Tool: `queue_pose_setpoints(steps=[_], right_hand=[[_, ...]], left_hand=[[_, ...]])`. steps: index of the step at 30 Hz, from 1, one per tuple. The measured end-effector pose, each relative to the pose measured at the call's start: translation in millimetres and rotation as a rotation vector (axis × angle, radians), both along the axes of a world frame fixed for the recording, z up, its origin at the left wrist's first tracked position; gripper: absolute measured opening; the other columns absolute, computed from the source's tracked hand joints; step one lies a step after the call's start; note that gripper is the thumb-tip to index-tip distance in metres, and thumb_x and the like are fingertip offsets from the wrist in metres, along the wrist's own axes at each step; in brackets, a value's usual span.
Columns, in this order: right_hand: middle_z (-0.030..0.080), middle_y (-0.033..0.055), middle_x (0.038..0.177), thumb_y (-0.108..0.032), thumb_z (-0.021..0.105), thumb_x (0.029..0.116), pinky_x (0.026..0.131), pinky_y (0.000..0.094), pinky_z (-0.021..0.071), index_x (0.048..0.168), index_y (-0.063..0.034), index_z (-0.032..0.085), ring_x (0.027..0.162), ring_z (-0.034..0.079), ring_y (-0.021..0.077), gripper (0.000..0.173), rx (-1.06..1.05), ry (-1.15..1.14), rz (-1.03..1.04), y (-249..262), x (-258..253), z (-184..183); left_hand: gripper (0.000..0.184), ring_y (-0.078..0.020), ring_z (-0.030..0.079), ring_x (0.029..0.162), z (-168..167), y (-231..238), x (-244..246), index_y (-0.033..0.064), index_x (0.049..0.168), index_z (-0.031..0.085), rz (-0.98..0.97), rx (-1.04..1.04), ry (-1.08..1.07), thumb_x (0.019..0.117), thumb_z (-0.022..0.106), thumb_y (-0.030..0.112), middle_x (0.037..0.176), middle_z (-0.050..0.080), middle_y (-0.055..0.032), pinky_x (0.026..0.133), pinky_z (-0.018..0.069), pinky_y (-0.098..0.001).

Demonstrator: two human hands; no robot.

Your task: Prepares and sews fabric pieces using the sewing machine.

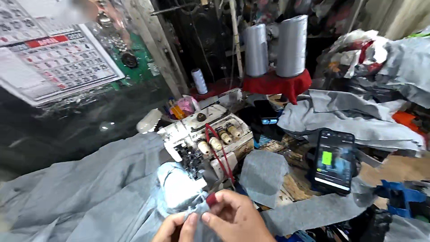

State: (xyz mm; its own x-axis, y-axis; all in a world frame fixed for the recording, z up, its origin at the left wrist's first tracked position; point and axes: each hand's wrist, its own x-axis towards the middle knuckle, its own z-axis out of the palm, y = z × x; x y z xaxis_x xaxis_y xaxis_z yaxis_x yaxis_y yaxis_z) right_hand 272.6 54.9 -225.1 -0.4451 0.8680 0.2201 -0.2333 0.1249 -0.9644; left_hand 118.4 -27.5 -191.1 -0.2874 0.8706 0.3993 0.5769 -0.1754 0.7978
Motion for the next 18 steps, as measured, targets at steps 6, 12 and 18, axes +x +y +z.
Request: queue_pose_setpoints(steps=[6, 12, 18], right_hand=[[0.076, 0.0061, 0.100, -0.001, 0.069, 0.0922, 0.071, 0.0351, 0.0653, 0.136, -0.0018, 0.056, 0.080, 0.074, 0.0188, 0.046, 0.014, 0.007, 0.047, 7.8, 10.7, -0.2], [0.077, -0.0011, 0.106, -0.006, 0.062, 0.0917, 0.078, 0.0324, 0.0647, 0.143, -0.0029, 0.055, 0.089, 0.075, 0.0099, 0.052, 0.230, -0.326, 0.010, 1.3, 15.8, 16.6], [0.066, 0.0057, 0.095, -0.010, 0.064, 0.0949, 0.076, 0.0315, 0.0574, 0.117, -0.0022, 0.056, 0.085, 0.065, 0.0146, 0.024, 0.136, 0.140, 0.034, 13.3, 6.1, 0.3]], left_hand=[[0.030, -0.0203, 0.072, 0.069, 10.5, -9.7, -1.9, -0.0025, 0.102, 0.070, -0.176, -0.047, -0.414, 0.1094, 0.047, 0.015, 0.083, 0.073, -0.0108, 0.066, 0.0642, -0.0383], [0.011, -0.0179, 0.072, 0.095, -22.0, 5.7, 22.0, 0.0020, 0.100, 0.074, -0.008, 0.017, -0.184, 0.0976, 0.068, 0.011, 0.108, 0.073, -0.0088, 0.082, 0.0634, -0.0324], [0.007, -0.0120, 0.059, 0.070, -13.8, 14.7, 9.9, 0.0025, 0.097, 0.055, -0.134, 0.042, -0.472, 0.1006, 0.059, 0.007, 0.082, 0.061, -0.0050, 0.061, 0.0518, -0.0264]])
